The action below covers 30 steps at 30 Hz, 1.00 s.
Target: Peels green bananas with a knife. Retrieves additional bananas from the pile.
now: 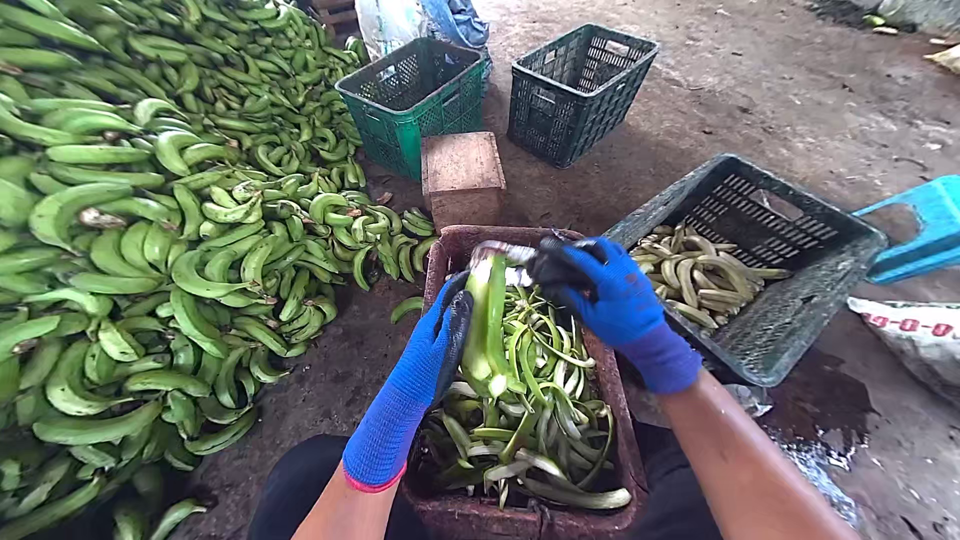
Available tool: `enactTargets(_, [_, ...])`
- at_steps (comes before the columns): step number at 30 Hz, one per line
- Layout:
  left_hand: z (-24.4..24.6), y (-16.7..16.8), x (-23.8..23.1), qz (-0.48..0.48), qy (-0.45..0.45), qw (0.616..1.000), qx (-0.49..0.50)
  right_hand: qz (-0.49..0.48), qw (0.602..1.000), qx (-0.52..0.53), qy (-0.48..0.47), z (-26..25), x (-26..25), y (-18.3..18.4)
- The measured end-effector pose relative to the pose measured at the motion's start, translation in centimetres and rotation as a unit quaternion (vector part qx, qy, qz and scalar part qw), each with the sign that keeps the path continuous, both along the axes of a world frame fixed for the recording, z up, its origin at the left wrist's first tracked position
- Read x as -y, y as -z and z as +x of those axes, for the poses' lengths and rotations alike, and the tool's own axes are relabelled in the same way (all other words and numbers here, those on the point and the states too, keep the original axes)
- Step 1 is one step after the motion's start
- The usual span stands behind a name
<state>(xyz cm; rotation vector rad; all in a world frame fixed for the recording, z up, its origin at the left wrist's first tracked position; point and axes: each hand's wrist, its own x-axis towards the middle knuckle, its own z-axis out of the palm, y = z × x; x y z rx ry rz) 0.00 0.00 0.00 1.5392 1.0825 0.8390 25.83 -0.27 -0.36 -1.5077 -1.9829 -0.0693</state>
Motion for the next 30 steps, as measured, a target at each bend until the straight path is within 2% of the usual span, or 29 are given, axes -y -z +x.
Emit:
enactTargets(2, [0.0,0.1,0.0,-0.018,0.011,1.000,0.013,-0.044,0.998,-0.025,0.036,0.7,0.2,-0.3])
enactTargets(5, [-0.2,0.7,-0.8,-0.052,-0.003,0.997,0.061,-0.080,0.994,-0.055,0.040,0.4,0.8,-0.2])
enactTargets(9, [0.5,1.2,-1.6,-0.067,-0.099,0.981,0.152,-0.163,0.980,-0.084,-0.077,-1.6,3.2,0.9])
enactTargets(12, [1.0,1.0,-1.4,-0.028,-0.158,0.957,0.242,-0.176,0.971,-0.075,-0.143,-3.0,3.5,1.4])
enactTargets(14, [0.8,0.6,-0.6,-0.036,-0.108,0.968,0.224,-0.126,0.983,-0.049,-0.125,-2.6,2.2,1.0])
enactTargets(18, [-0.1,0.0,0.0,-0.082,0.068,0.991,0.079,-0.066,0.997,-0.024,-0.039,-0.3,-0.4,-0.6])
enactTargets(22, [-0.7,0.9,-0.8,-0.059,0.073,0.994,0.057,-0.093,0.994,-0.043,-0.022,-1.4,0.0,0.4])
enactTargets(26, [-0.7,1.2,-0.8,-0.051,0.168,0.984,0.028,-0.122,0.990,-0.068,0.027,-0.8,-0.5,0.8])
enactTargets(28, [-0.5,1.0,-0.8,-0.071,0.147,0.986,0.035,-0.144,0.985,-0.082,0.043,-0.4,-0.6,0.4])
enactTargets(30, [-0.2,1.4,-1.1,-0.081,0.047,0.992,0.083,-0.153,0.983,-0.102,0.006,-1.2,0.3,0.5])
